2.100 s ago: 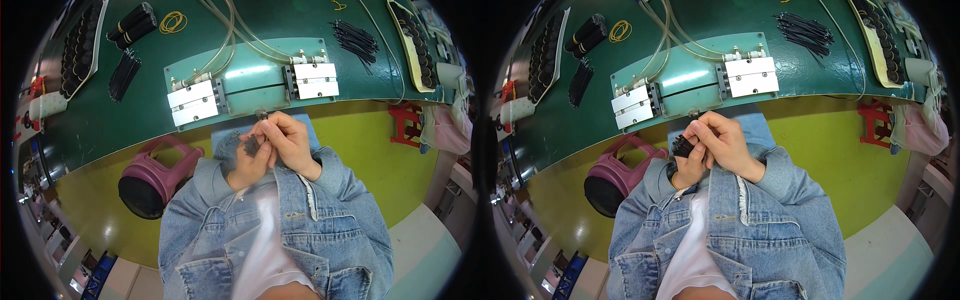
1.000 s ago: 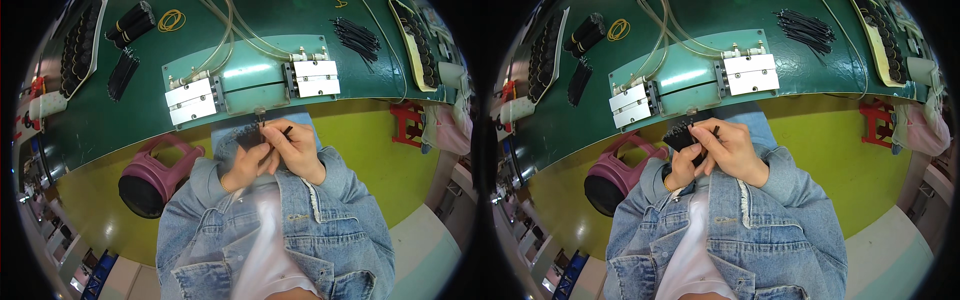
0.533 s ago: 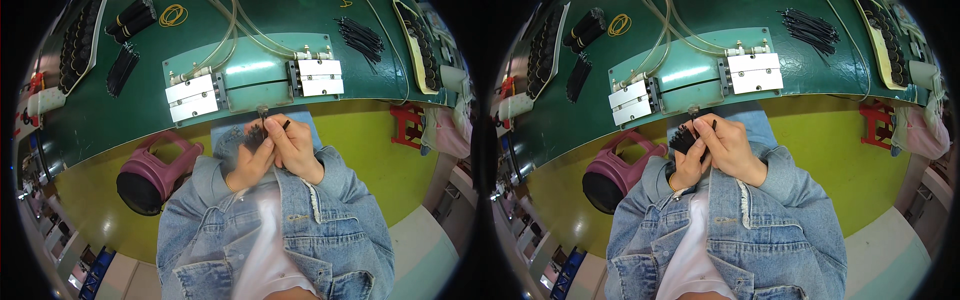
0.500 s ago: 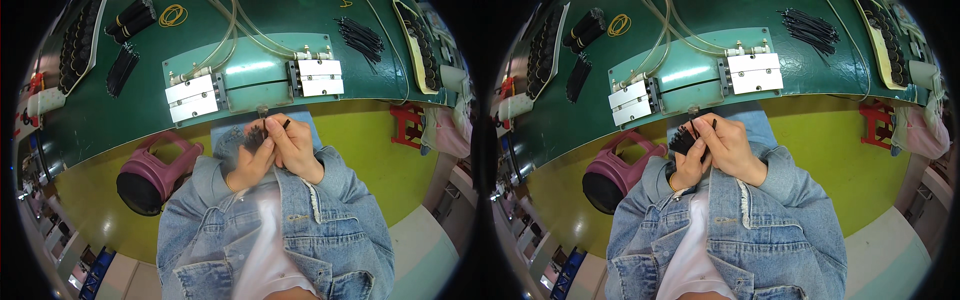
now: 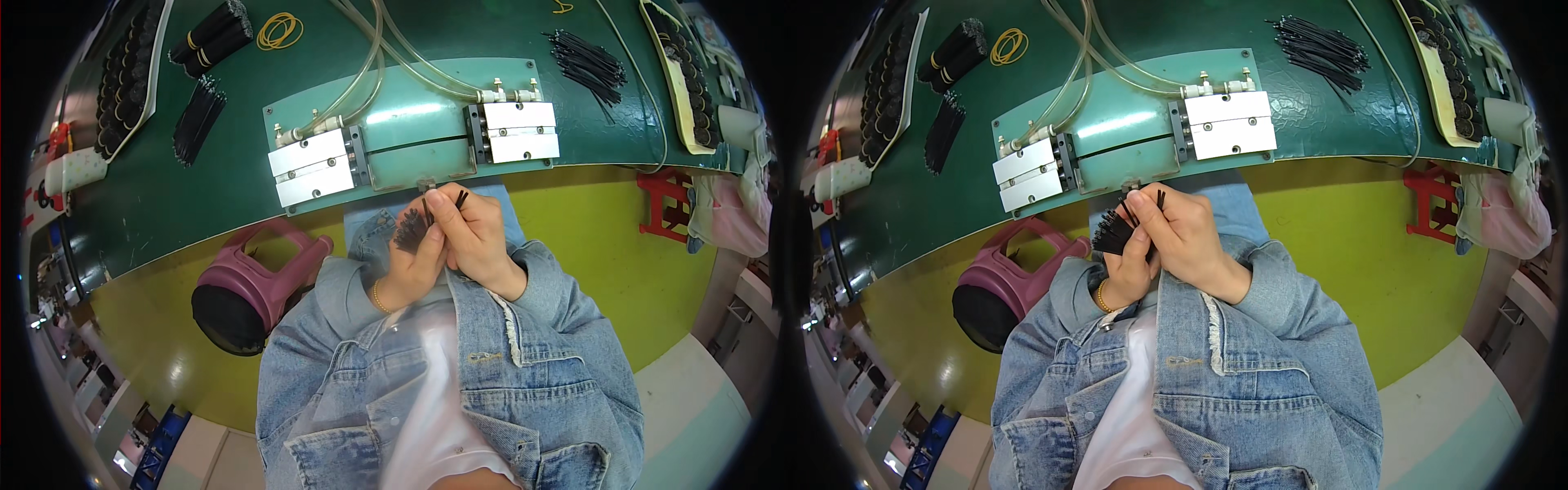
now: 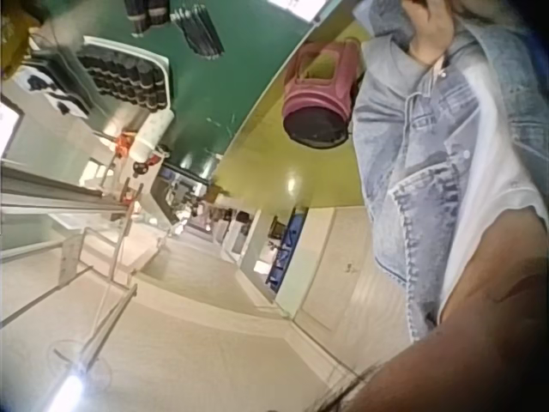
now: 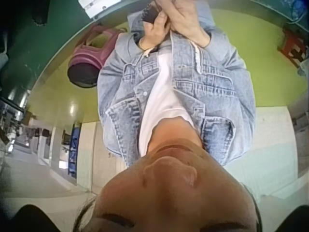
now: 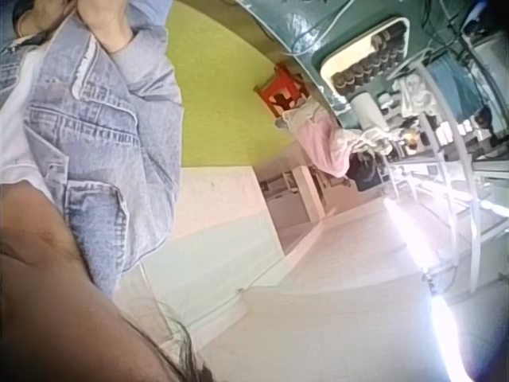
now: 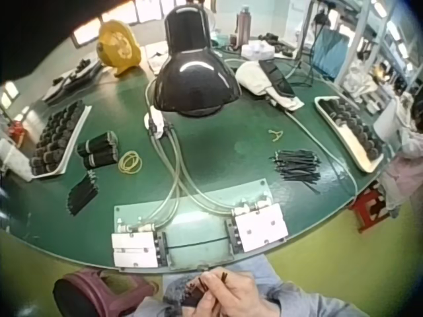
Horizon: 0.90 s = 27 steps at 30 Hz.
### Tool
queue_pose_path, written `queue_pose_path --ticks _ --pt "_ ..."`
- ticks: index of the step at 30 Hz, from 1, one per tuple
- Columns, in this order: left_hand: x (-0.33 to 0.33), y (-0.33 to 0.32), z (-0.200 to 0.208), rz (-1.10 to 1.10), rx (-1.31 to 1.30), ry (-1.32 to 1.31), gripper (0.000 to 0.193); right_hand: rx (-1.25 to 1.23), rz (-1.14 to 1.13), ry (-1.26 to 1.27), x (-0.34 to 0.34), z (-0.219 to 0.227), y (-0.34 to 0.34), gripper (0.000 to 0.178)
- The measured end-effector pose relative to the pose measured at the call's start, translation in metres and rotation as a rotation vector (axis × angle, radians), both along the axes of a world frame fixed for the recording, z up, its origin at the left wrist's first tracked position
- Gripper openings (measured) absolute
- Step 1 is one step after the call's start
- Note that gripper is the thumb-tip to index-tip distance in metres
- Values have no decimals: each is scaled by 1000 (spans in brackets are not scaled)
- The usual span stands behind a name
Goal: Assembling small electronic components by connecting wire bundles at a factory workbench.
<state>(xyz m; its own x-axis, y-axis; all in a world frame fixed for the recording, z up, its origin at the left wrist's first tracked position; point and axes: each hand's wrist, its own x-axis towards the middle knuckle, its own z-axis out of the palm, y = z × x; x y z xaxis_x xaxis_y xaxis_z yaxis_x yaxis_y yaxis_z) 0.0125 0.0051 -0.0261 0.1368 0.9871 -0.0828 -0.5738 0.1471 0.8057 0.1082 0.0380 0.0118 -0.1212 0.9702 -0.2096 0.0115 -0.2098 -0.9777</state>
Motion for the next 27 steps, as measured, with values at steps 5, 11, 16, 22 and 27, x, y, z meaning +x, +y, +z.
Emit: queue_pose_path --ticks 5,11,16,22,27 --pt "-4 1 3 -45 -41 40 29 -20 -7 0 0 0 1 21" --pt "0 3 5 0 9 -2 26 -14 -6 13 -1 3 0 20" --pt "-2 2 14 -8 -91 -28 24 -58 11 23 -1 6 0 21" --pt "-2 5 17 -29 -110 11 21 -96 -2 95 -2 7 0 22" --pt "-3 4 14 -34 -95 38 20 -80 -15 84 -3 3 -1 23"
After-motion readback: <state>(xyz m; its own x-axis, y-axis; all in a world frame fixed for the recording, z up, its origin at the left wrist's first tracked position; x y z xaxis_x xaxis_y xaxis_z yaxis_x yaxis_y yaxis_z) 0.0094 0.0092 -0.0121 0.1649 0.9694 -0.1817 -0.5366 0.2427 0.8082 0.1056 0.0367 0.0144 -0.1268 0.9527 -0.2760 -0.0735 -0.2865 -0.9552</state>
